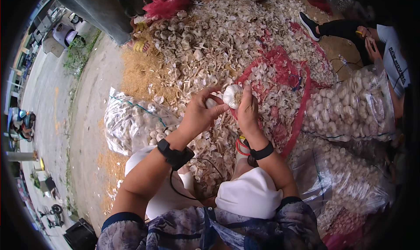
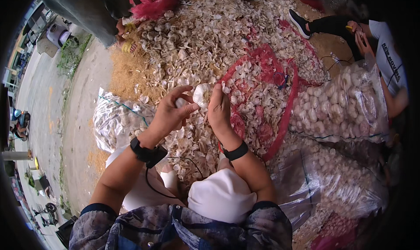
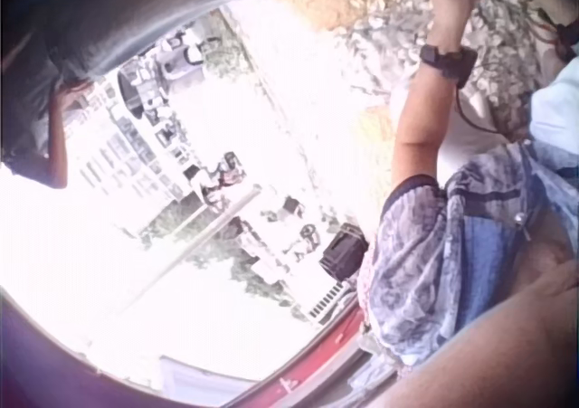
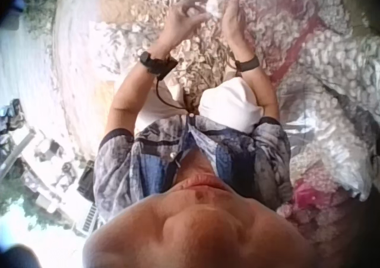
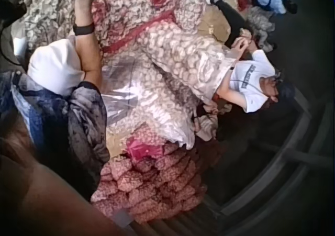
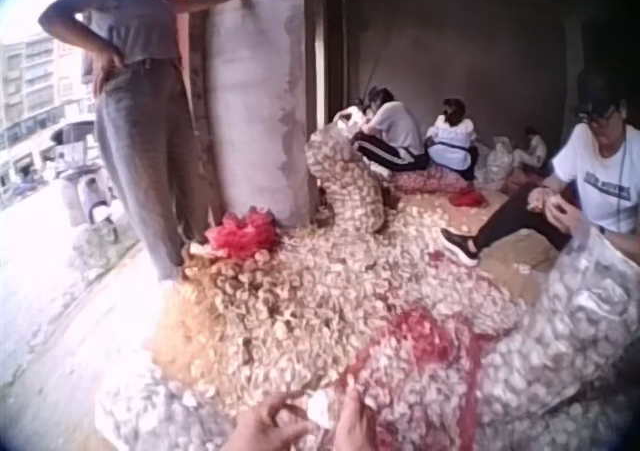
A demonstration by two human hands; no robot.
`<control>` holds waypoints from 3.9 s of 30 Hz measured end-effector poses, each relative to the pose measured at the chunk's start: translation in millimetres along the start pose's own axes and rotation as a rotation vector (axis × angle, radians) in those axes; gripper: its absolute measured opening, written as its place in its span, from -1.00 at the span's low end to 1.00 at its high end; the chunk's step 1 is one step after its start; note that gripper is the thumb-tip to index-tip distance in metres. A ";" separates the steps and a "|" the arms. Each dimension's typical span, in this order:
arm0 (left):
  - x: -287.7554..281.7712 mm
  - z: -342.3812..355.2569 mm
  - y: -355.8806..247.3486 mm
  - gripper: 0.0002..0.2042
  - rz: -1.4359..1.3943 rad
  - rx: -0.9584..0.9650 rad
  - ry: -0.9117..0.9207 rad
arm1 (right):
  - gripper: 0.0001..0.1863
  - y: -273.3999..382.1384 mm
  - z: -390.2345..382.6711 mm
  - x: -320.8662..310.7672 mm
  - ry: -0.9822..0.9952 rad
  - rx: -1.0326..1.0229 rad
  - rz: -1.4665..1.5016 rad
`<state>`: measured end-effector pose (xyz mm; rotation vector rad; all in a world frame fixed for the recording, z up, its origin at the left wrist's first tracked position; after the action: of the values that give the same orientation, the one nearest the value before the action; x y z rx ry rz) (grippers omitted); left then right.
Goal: The person picks up garlic bulbs from a pile, pulls off the outer skins by hand, and uses shears to trim them before placing the bulbs into a mesh bag.
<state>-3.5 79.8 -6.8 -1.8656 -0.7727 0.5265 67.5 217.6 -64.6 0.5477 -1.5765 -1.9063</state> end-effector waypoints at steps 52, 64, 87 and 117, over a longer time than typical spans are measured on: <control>7.4 2.7 21.8 -0.61 -0.517 -0.328 0.375 | -0.71 59.3 -10.7 -4.6 0.286 -0.298 0.232; 4.1 -0.3 22.8 -0.54 -0.202 -0.044 -0.008 | -0.34 45.7 -8.1 -10.0 0.377 -0.020 0.420; 9.9 -3.6 0.4 -0.58 0.046 -0.009 -0.097 | -0.34 36.2 -15.4 -7.6 0.315 -0.241 0.032; -11.2 -1.4 -12.1 -0.77 -0.206 -0.313 0.174 | -0.45 45.8 -8.1 -24.8 0.430 0.118 0.562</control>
<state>-13.7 74.3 5.0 -2.0538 -0.9578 0.1133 99.5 223.1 -23.0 0.4614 -1.3757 -1.1916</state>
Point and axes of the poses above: each hand's wrist, its own z-axis towards the middle knuckle, its own x-axis out of the palm, y = z × x, the point moved 3 cm from there along z, towards the middle knuckle, and after that the axes turned 15 degrees about -x, right-handed, at the moved point
